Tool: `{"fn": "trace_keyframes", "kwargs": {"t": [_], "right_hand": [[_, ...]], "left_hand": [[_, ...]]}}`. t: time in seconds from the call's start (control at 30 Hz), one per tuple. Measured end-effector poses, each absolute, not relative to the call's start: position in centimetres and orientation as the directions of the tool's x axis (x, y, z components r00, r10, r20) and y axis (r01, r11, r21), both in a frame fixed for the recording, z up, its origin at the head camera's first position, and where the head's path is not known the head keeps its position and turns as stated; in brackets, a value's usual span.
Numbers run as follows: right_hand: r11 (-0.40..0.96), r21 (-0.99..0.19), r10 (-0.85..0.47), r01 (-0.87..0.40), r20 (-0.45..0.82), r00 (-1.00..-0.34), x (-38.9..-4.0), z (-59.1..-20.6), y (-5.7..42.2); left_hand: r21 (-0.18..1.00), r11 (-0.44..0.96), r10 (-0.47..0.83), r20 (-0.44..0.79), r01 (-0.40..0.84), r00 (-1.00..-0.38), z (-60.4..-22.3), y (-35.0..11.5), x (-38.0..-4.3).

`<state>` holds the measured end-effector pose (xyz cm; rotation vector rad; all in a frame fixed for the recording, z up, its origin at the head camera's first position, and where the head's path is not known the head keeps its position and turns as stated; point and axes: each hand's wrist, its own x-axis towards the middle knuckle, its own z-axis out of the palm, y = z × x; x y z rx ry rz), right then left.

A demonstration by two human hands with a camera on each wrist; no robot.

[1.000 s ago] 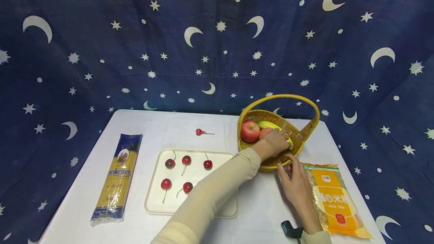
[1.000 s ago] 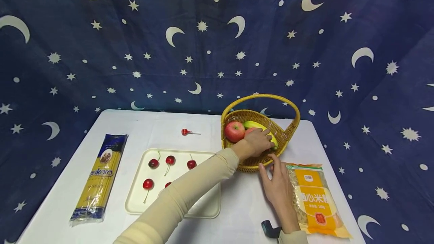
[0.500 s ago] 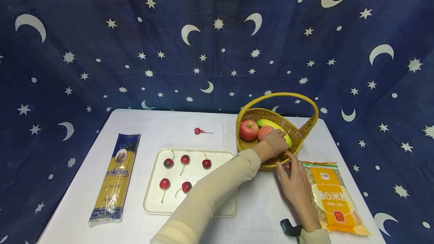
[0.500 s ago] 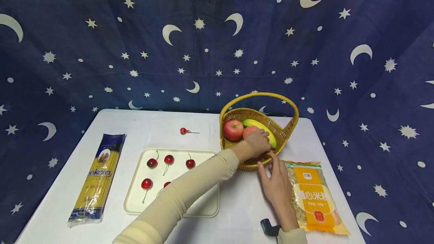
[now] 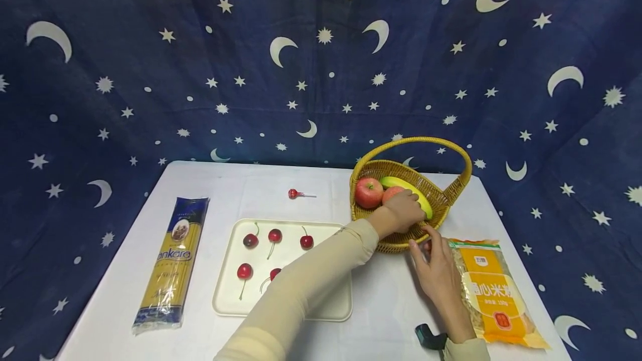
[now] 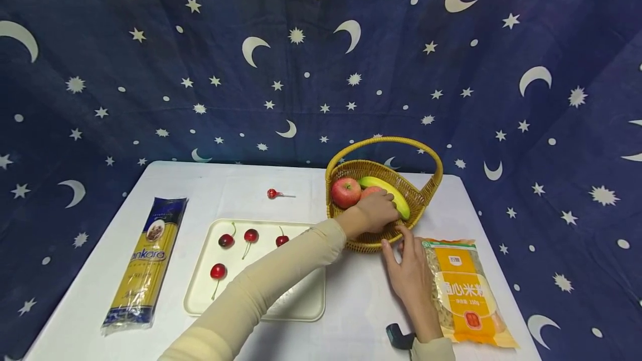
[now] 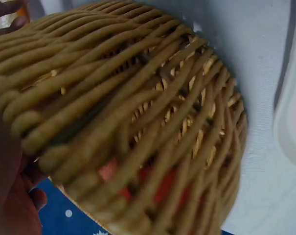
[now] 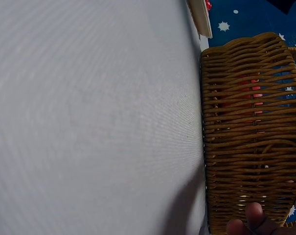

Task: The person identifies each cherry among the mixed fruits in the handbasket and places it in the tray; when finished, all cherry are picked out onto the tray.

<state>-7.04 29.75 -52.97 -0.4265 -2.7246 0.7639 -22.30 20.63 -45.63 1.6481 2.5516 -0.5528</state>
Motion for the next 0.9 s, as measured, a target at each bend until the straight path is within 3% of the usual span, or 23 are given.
{"fn": "trace_keyframes", "kwargs": {"t": [0.53, 0.9], "right_hand": [[0.809, -0.540, 0.363, 0.232, 0.149, -0.920, -7.0, -53.2, 29.5], [0.809, -0.549, 0.361, 0.212, 0.177, -0.916, -7.1, -53.3, 29.3]], "left_hand": [[-0.188, 0.415, 0.906, 0.002, 0.890, -0.422, -43.8, 16.2, -22.0], [-0.095, 0.503, 0.840, 0.290, 0.859, -0.459, -42.2, 12.1, -19.8]]}}
